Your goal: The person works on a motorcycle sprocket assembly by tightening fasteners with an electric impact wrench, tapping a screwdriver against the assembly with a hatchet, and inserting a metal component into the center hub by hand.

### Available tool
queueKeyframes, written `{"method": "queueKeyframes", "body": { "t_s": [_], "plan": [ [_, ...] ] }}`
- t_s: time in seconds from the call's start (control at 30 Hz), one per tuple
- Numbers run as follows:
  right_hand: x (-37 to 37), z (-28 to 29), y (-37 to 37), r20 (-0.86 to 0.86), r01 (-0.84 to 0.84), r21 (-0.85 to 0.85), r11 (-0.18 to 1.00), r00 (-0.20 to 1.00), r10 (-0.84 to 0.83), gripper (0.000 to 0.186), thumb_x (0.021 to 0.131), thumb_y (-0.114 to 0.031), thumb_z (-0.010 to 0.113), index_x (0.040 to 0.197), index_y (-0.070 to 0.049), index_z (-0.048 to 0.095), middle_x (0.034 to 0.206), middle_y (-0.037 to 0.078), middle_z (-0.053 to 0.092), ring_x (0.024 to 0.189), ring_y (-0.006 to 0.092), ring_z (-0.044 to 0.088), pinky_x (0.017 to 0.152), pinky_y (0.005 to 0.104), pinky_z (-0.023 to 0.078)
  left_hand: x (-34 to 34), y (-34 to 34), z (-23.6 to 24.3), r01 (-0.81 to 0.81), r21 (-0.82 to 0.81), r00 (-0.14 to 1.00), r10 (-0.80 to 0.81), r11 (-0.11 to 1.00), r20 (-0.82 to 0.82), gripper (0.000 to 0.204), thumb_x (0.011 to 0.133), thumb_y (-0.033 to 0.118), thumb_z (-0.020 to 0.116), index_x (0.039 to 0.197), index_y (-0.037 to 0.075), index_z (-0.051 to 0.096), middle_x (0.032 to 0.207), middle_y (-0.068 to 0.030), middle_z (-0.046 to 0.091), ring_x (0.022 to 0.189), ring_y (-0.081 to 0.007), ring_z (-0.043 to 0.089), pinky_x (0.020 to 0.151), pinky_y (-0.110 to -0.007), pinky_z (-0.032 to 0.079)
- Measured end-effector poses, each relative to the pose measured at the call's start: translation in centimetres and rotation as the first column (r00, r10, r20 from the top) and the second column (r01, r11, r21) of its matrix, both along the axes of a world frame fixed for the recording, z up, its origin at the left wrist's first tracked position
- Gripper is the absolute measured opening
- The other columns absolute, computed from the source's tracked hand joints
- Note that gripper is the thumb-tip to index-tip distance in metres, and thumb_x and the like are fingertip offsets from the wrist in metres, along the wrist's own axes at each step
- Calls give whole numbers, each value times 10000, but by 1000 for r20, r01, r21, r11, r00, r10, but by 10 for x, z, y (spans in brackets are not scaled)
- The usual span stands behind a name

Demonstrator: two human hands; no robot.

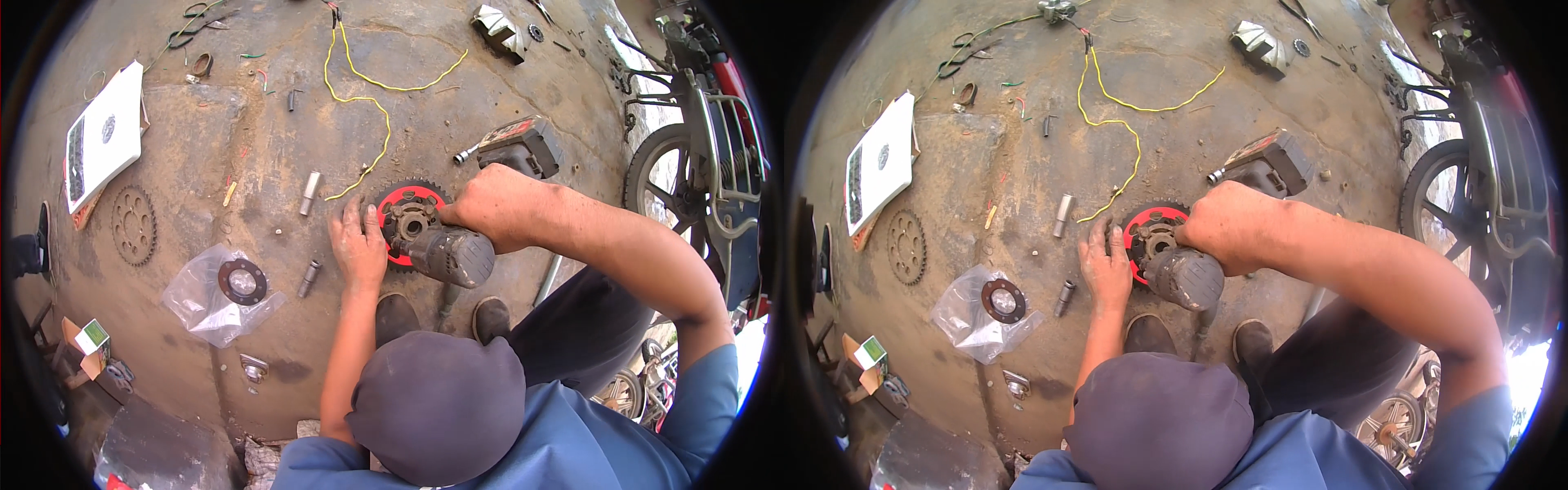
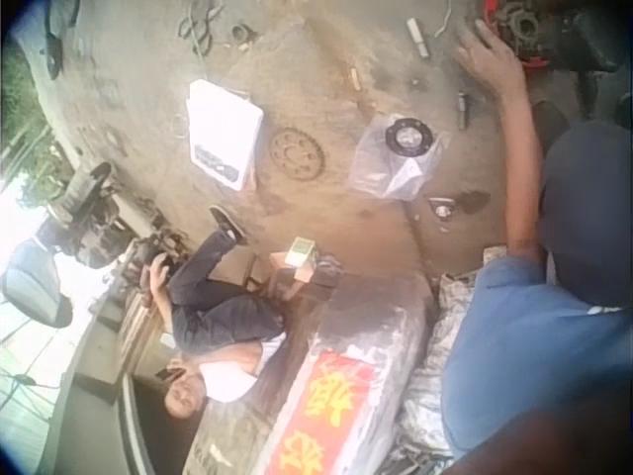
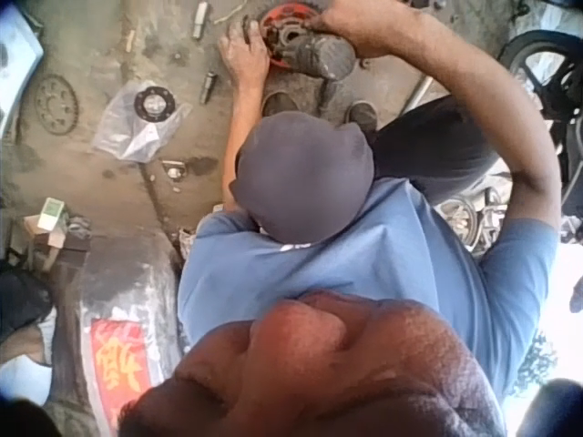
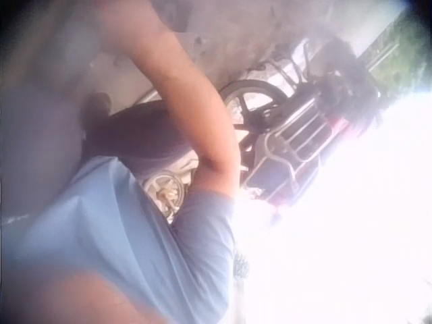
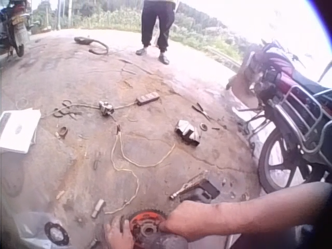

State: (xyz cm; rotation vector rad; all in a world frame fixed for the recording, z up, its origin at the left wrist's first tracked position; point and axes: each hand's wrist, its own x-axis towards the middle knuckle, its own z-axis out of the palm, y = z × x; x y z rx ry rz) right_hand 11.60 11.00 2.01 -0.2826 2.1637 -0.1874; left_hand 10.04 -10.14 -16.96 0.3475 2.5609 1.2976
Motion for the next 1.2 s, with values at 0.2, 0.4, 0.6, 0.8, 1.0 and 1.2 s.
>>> {"method": "queueKeyframes", "body": {
  "t_s": [0.2, 0.4, 0.6, 0.8, 1.0, 1.2],
  "plan": [
    [11, -20, 41, -47, 155, -248, 956, 984, -172, 278, 793, -189, 741, 1065, -129, 736, 974, 157, 755, 932, 389, 709, 801, 482, 568, 16, -22, 52, 610, 145, 792, -596, 779, -133, 476, 802, -3, 763, 1260, 23, 637, 1204, -206, 624, 1115, -425, 595, 955, -479, 508],
    [46, 3, 123, -21, 477, -568, 671, 807, -591, 338, 751, -124, 844, 1068, -62, 744, 963, 109, 778, 872, 238, 718, 797, 393, 578, -31, 40, 122, 616, 240, 786, -572, 750, -234, 378, 868, 2, 757, 1239, 25, 685, 1112, -172, 705, 968, -322, 698, 842, -397, 551],
    [109, 6, 195, -183, 496, -787, 365, 377, -908, 407, 856, -132, 856, 1230, -89, 701, 1101, 17, 740, 1029, 143, 653, 933, 349, 541, -77, 141, 170, 544, 525, 839, -442, 654, -317, 621, 957, 131, 742, 1512, 44, 476, 1352, -174, 644, 1172, -252, 659, 1001, -386, 521],
    [148, -69, 238, 124, 248, -957, -154, -130, -984, 427, 871, -64, 838, 1260, -99, 664, 1152, 17, 700, 1084, 167, 632, 954, 362, 535, -77, 100, 121, 482, -97, 864, -490, 871, -111, 467, 970, 168, 711, 1388, 3, 586, 1310, -228, 626, 1160, -357, 649, 994, -422, 525],
    [146, -145, 278, 59, 146, -984, -97, -247, -967, 371, 919, -133, 789, 1255, -32, 668, 1154, 33, 714, 1093, 147, 648, 985, 324, 520, -22, 37, 56, 613, -472, 739, -671, 634, 60, 607, 916, 184, 754, 1443, -9, 522, 1349, -329, 561, 1237, -498, 567, 1067, -493, 469],
    [139, -144, 283, -14, 266, -962, -59, -265, -964, 373, 899, -141, 817, 1240, -52, 695, 1128, 0, 708, 1021, 150, 640, 892, 329, 517, -31, 51, 58, 524, -634, 740, -673, 569, 8, 564, 855, 173, 811, 1342, -22, 604, 1156, -254, 629, 1043, -442, 621, 908, -487, 521]
  ]
}}
